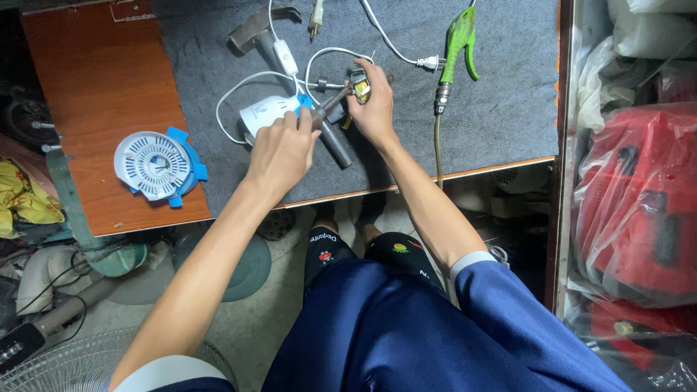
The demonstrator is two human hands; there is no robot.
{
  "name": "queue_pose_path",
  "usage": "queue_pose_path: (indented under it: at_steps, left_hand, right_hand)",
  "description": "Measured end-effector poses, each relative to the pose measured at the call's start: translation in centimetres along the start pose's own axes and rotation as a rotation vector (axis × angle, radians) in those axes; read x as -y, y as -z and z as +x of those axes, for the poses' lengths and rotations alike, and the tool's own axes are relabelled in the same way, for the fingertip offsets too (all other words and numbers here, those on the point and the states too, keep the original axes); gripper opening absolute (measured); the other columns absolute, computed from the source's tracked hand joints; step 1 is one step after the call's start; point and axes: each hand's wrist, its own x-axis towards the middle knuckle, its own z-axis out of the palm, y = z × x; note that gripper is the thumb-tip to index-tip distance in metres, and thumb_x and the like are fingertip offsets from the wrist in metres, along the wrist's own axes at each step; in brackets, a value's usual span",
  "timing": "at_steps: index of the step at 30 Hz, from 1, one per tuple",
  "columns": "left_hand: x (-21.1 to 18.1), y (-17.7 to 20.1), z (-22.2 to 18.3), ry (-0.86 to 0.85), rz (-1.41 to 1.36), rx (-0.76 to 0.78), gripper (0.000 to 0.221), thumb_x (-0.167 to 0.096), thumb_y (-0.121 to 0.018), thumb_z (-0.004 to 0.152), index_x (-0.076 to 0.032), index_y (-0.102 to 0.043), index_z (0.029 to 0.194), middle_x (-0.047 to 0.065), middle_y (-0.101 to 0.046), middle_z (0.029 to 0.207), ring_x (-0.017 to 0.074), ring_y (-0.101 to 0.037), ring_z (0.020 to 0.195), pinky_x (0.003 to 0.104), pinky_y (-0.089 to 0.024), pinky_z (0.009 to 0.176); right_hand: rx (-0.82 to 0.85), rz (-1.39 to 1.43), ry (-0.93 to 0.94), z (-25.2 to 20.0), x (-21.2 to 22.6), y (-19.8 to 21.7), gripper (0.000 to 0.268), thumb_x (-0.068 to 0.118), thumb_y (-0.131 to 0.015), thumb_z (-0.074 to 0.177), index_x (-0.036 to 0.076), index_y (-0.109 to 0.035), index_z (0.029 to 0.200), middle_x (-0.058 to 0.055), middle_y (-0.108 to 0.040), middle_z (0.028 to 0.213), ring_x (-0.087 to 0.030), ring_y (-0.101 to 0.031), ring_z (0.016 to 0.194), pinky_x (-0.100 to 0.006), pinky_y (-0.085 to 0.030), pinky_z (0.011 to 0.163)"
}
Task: The person manipulates a small motor assembly using pliers and a screwdriver, pulling on wires and adjusting internal components while it is connected to a power cord on a workbench.
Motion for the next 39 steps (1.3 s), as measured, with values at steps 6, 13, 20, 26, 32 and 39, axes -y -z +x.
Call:
queue_pose_path:
  at_steps: [6, 13, 20, 26, 32, 39]
  left_hand:
    - [-1.2, 0.1, -1.1, 0.267, -0.389, -0.075, 0.026, -0.021, -0.073, 0.095, 0.000, -0.070, 0.110, 0.022, -0.069, 0.083, 0.0425, -0.070, 0.074, 0.050, -0.053, 0.065]
    - [-3.8, -1.6, -2.1, 0.373, -0.560, -0.275, 0.020, -0.017, -0.073, 0.095, -0.005, -0.073, 0.110, 0.022, -0.069, 0.084, 0.0428, -0.069, 0.079, 0.048, -0.053, 0.070]
    - [-6.4, -2.6, -2.5, 0.557, -0.748, -0.353, 0.019, -0.015, -0.072, 0.095, -0.004, -0.071, 0.111, 0.021, -0.070, 0.085, 0.0382, -0.071, 0.078, 0.042, -0.054, 0.069]
    - [-6.4, -1.9, -2.2, 0.573, -0.758, -0.319, 0.019, -0.017, -0.070, 0.095, -0.004, -0.072, 0.109, 0.022, -0.072, 0.085, 0.0376, -0.074, 0.079, 0.043, -0.055, 0.071]
    - [-2.9, 2.5, 0.0, 0.453, -0.491, 0.006, 0.023, -0.024, -0.073, 0.093, -0.003, -0.074, 0.103, 0.026, -0.071, 0.082, 0.0438, -0.070, 0.079, 0.051, -0.053, 0.071]
    - [-2.0, 4.6, 3.4, 0.375, -0.339, 0.130, 0.028, -0.025, -0.078, 0.087, 0.002, -0.076, 0.096, 0.031, -0.069, 0.081, 0.0494, -0.069, 0.080, 0.054, -0.054, 0.075]
  right_hand:
    - [-0.021, 0.001, -0.013, -0.1, 0.2, -0.1, 0.041, 0.009, -0.076, 0.092, 0.005, -0.059, 0.129, -0.017, -0.066, 0.112, -0.035, -0.068, 0.103, -0.040, -0.053, 0.092]
    - [-0.041, -0.007, -0.010, -0.2, 0.0, -0.4, 0.041, 0.009, -0.076, 0.090, 0.005, -0.060, 0.128, -0.017, -0.067, 0.112, -0.035, -0.069, 0.103, -0.041, -0.053, 0.091]
    - [-0.032, -0.016, -0.008, -0.2, -0.3, -0.3, 0.042, 0.007, -0.075, 0.088, 0.005, -0.060, 0.127, -0.018, -0.067, 0.114, -0.037, -0.068, 0.105, -0.041, -0.053, 0.093]
    - [-0.016, -0.005, 0.014, -0.2, -0.5, -0.1, 0.044, 0.006, -0.075, 0.087, 0.005, -0.060, 0.128, -0.018, -0.066, 0.114, -0.038, -0.068, 0.106, -0.042, -0.052, 0.094]
    - [-0.033, -0.016, 0.028, -0.5, -0.5, -0.2, 0.046, 0.007, -0.076, 0.087, 0.005, -0.059, 0.129, -0.018, -0.064, 0.116, -0.038, -0.066, 0.109, -0.042, -0.052, 0.096]
    - [0.014, -0.001, 0.028, -0.3, -0.5, 0.2, 0.056, 0.005, -0.076, 0.081, 0.003, -0.055, 0.133, -0.019, -0.062, 0.119, -0.038, -0.065, 0.111, -0.042, -0.051, 0.097]
